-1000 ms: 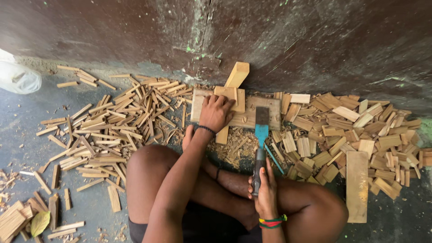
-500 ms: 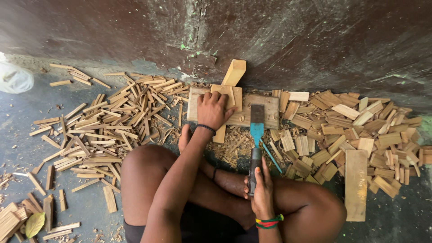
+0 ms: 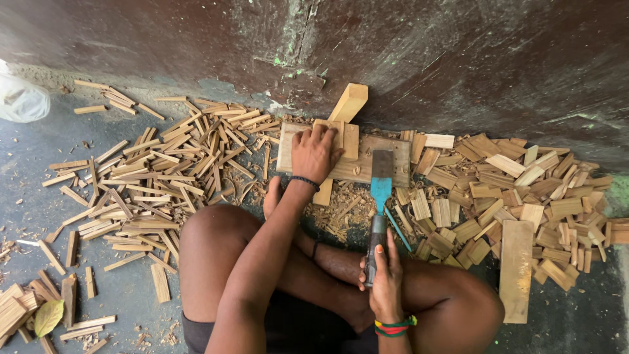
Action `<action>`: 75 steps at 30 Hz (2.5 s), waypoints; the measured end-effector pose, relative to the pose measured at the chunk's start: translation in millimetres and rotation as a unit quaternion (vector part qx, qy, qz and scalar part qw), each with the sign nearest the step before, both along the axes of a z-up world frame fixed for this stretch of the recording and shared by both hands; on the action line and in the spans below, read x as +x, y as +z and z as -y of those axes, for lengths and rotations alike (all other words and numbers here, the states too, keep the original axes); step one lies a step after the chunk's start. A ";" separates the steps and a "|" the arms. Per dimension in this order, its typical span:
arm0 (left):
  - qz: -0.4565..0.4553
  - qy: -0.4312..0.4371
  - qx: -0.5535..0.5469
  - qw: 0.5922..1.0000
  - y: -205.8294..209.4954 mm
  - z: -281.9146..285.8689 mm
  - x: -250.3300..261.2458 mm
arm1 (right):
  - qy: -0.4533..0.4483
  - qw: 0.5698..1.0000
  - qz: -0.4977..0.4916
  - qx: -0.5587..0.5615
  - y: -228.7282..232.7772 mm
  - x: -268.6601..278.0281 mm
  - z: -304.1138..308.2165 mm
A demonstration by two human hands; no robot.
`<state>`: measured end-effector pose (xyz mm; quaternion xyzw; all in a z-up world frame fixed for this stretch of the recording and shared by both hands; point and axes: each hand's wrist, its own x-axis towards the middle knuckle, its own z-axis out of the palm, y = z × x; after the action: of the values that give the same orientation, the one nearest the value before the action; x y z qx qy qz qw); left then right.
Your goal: The person sits on the floor and uses a chisel and mallet to carve a small wooden block secured in a jig. They repeatedly strike the chisel to remove wood shavings, occasionally pausing to reposition the wood or clear debris.
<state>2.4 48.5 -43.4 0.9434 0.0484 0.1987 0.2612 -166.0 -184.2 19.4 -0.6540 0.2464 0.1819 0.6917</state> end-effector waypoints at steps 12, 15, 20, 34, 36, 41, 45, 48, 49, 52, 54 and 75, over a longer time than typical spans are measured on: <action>0.062 -0.352 -0.129 0.925 38.8 65.4 -20.2 | 0.044 0.997 -0.043 0.054 26.6 -14.5 -5.4; 0.030 -0.366 -0.127 0.921 31.6 70.0 -27.3 | 0.045 0.995 -0.071 0.058 25.3 -20.4 -4.6; 0.001 -0.375 -0.085 0.923 26.3 68.7 -28.0 | 0.056 0.993 -0.066 0.075 23.9 -20.5 -5.6; 0.074 -0.375 -0.107 0.918 28.4 61.4 -30.1 | 0.067 0.992 -0.056 0.088 25.6 -18.5 -8.2; 0.083 -0.381 -0.115 0.914 28.4 62.9 -30.7 | 0.064 0.993 -0.060 0.084 25.7 -19.9 -7.4; 0.117 -0.382 -0.122 0.908 28.5 61.0 -31.9 | 0.063 0.992 -0.065 0.083 27.0 -20.0 -7.3; 0.096 -0.376 -0.122 0.913 28.5 61.0 -31.2 | 0.061 0.992 -0.067 0.085 25.4 -19.4 -6.9; 0.106 -0.371 -0.131 0.913 27.7 61.3 -30.5 | 0.060 0.992 -0.070 0.083 22.0 -18.3 -6.6; 0.100 -0.369 -0.129 0.915 27.4 60.7 -30.1 | 0.061 0.992 -0.071 0.082 21.0 -17.4 -6.6; 0.036 -0.343 -0.148 0.927 27.2 59.5 -29.0 | 0.062 0.992 -0.073 0.083 19.9 -15.6 -6.8; -0.013 -0.335 -0.157 0.929 27.7 58.6 -30.5 | 0.065 0.990 -0.074 0.097 21.3 -18.3 -8.8; -0.025 -0.343 -0.133 0.930 10.2 57.8 -19.6 | 0.075 0.991 -0.091 0.066 13.8 -17.6 -18.5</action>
<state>-17.3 -9.3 -33.2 0.8638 -0.2455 0.0653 0.4352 -183.5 -165.7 33.2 -0.6046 0.2461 0.3081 0.6921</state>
